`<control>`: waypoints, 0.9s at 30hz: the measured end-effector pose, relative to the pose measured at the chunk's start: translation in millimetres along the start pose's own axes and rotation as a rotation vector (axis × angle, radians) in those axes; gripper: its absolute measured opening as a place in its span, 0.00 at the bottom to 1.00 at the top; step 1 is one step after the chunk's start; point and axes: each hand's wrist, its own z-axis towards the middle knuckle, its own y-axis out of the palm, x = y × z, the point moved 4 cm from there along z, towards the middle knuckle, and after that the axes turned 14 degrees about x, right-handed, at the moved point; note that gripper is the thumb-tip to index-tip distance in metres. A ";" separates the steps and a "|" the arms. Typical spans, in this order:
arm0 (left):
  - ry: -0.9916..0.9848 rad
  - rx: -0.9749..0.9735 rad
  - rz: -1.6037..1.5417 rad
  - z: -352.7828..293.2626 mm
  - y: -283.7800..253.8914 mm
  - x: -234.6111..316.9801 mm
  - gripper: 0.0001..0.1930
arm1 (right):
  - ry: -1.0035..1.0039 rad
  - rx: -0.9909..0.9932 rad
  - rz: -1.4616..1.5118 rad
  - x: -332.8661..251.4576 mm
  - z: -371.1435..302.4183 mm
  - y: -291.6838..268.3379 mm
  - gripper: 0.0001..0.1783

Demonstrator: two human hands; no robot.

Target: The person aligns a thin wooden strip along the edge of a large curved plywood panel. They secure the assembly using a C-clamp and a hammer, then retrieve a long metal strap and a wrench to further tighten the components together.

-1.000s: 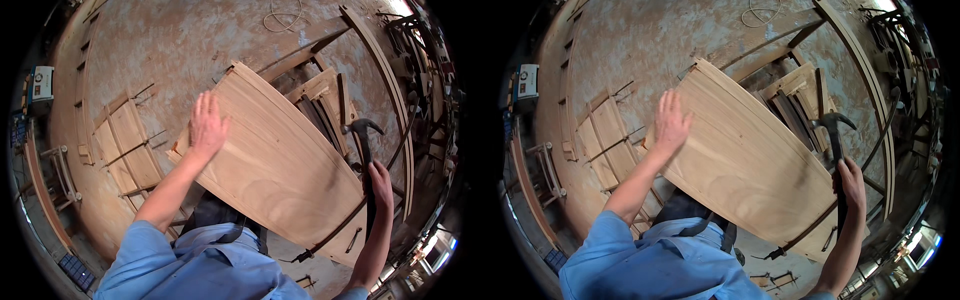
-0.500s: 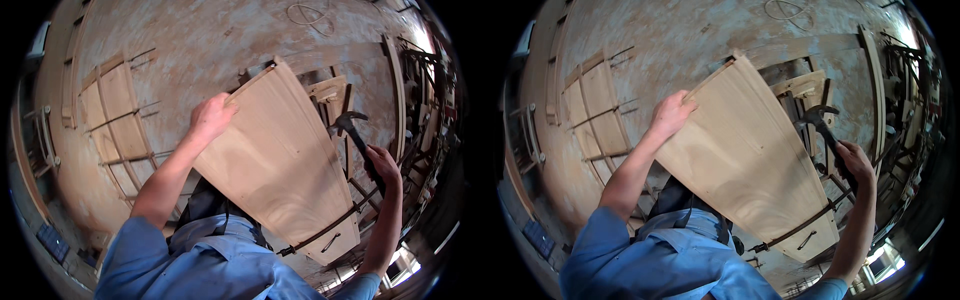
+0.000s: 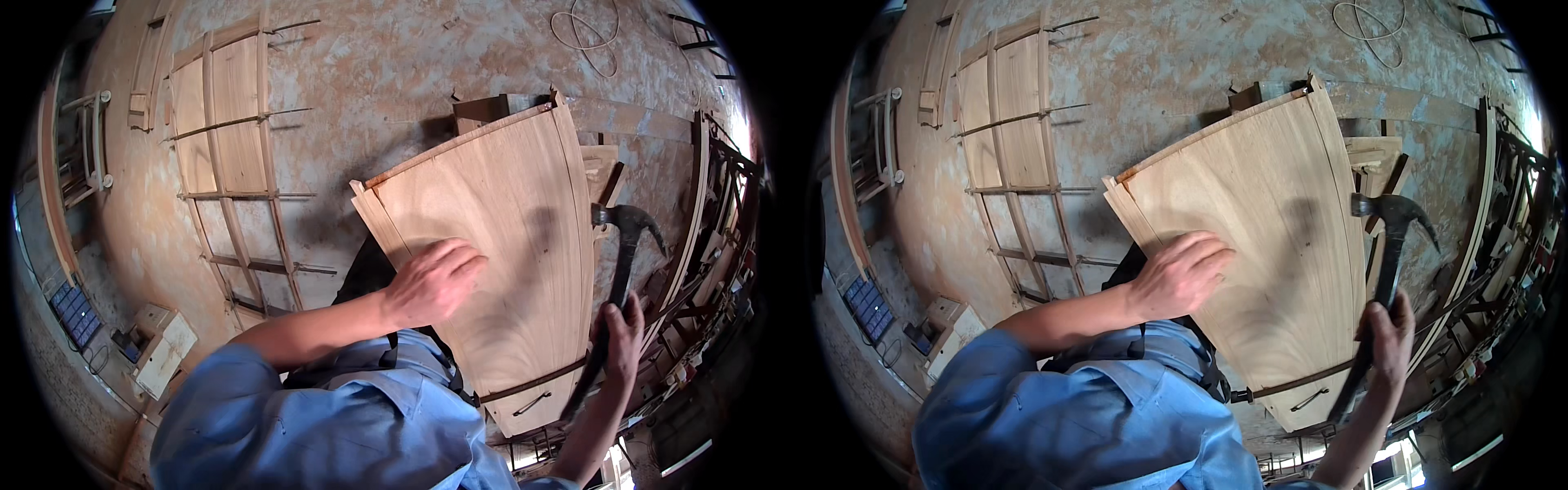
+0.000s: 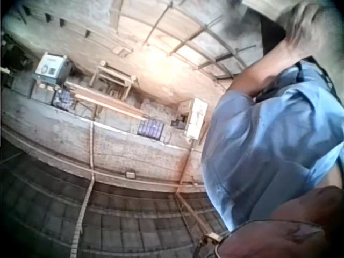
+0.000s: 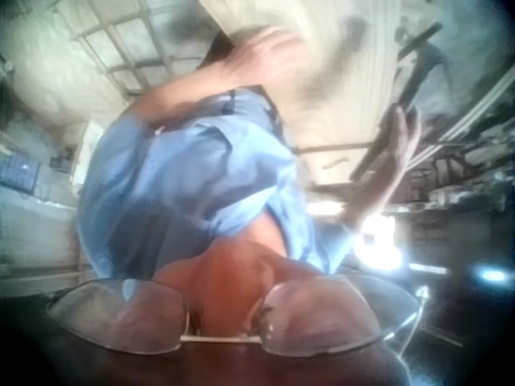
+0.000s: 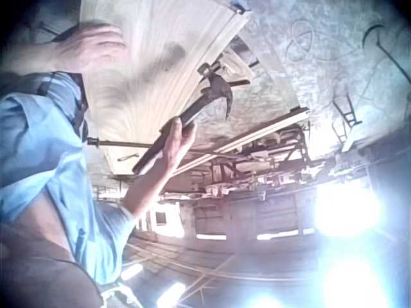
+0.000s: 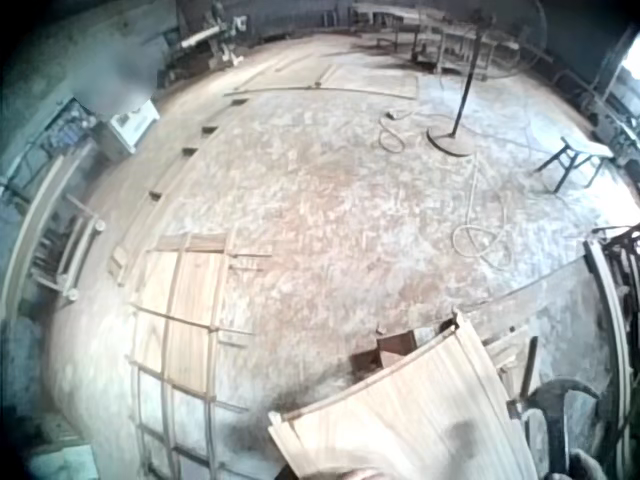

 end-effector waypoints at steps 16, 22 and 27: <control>-0.023 0.042 0.248 -36.1 -71.9 -41.0 0.14 | 0.265 -0.295 0.101 42.1 -105.7 93.0 0.15; 0.137 -0.244 0.071 -24.0 2.3 3.4 0.13 | 0.339 -0.128 0.340 109.3 -165.5 73.7 0.16; 0.286 -0.447 0.017 -35.1 76.8 37.6 0.12 | 0.319 0.104 0.500 195.2 -235.4 38.2 0.17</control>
